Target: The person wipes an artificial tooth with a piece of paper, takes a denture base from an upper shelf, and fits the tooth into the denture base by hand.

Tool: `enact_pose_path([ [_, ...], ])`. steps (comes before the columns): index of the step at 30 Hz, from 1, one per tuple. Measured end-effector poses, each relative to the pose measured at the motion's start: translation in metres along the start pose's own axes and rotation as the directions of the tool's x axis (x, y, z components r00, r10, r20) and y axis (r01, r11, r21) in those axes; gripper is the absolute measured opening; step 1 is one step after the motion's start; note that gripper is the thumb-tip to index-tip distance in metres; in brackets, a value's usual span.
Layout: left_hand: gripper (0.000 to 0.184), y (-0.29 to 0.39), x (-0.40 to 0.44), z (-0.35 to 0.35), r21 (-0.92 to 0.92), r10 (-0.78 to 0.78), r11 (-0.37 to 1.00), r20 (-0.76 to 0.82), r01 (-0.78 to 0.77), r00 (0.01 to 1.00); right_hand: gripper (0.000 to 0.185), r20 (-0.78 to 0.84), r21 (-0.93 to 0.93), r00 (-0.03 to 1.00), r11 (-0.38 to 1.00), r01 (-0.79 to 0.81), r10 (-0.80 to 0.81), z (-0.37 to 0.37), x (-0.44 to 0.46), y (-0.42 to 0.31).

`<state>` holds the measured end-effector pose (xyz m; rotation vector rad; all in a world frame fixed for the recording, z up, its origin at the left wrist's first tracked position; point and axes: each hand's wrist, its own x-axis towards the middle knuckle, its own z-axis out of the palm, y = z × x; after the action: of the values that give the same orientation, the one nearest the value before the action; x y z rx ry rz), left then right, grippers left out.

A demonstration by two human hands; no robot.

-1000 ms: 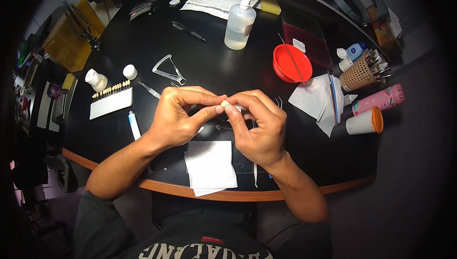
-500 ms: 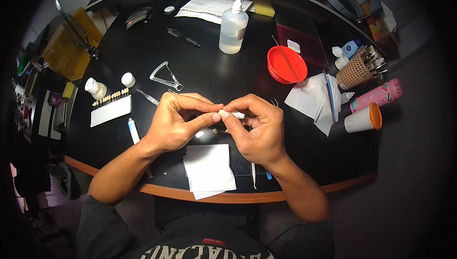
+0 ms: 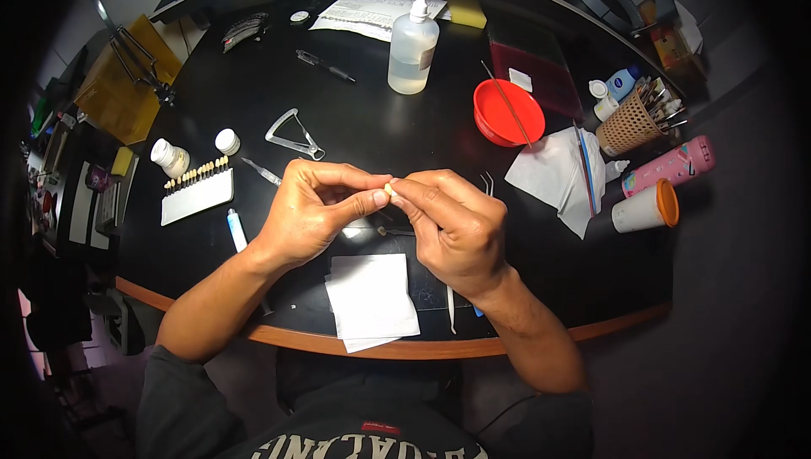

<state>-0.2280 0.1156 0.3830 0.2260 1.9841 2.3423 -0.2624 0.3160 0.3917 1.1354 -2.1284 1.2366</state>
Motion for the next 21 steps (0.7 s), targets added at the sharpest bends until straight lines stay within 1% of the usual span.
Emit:
enact_pose_path([
  [2,0.019,-0.0011,-0.0012,0.0018,0.010,0.033,0.999,-0.006,-0.033,0.999,0.015,-0.004,0.011,1.000,1.000,-0.026,0.026,-0.0001,-0.0010,-0.0001],
  [5,0.018,-0.0002,-0.0020,0.0028,0.089,0.101,0.991,-0.020,-0.099,0.995,0.011,0.005,0.007,0.997,0.997,-0.071,0.071,-0.0007,-0.0012,-0.0020],
  [7,0.017,-0.0002,-0.0019,0.0033,0.156,0.140,0.979,-0.028,-0.134,0.990,0.009,0.014,0.006,0.997,0.997,-0.073,0.073,-0.0008,-0.0005,-0.0020],
  [11,0.016,0.0017,-0.0014,0.0018,0.169,0.108,0.980,-0.016,-0.103,0.994,0.007,0.022,0.046,0.998,0.997,-0.063,0.062,-0.0018,0.0008,0.0012],
  [14,0.017,0.0035,-0.0010,-0.0004,0.159,0.079,0.984,0.004,-0.079,0.997,0.007,0.033,0.164,0.987,0.974,-0.159,0.155,-0.0018,-0.0027,0.0047],
  [16,0.018,0.0045,-0.0007,-0.0009,0.127,0.042,0.991,0.011,-0.043,0.999,0.007,0.013,0.218,0.981,0.957,-0.191,0.193,-0.0007,-0.0039,0.0032],
  [21,0.020,0.0038,0.0000,-0.0010,0.130,0.040,0.991,-0.005,-0.039,0.999,0.006,0.028,0.321,0.969,0.916,-0.240,0.244,0.0018,-0.0055,0.0057],
])
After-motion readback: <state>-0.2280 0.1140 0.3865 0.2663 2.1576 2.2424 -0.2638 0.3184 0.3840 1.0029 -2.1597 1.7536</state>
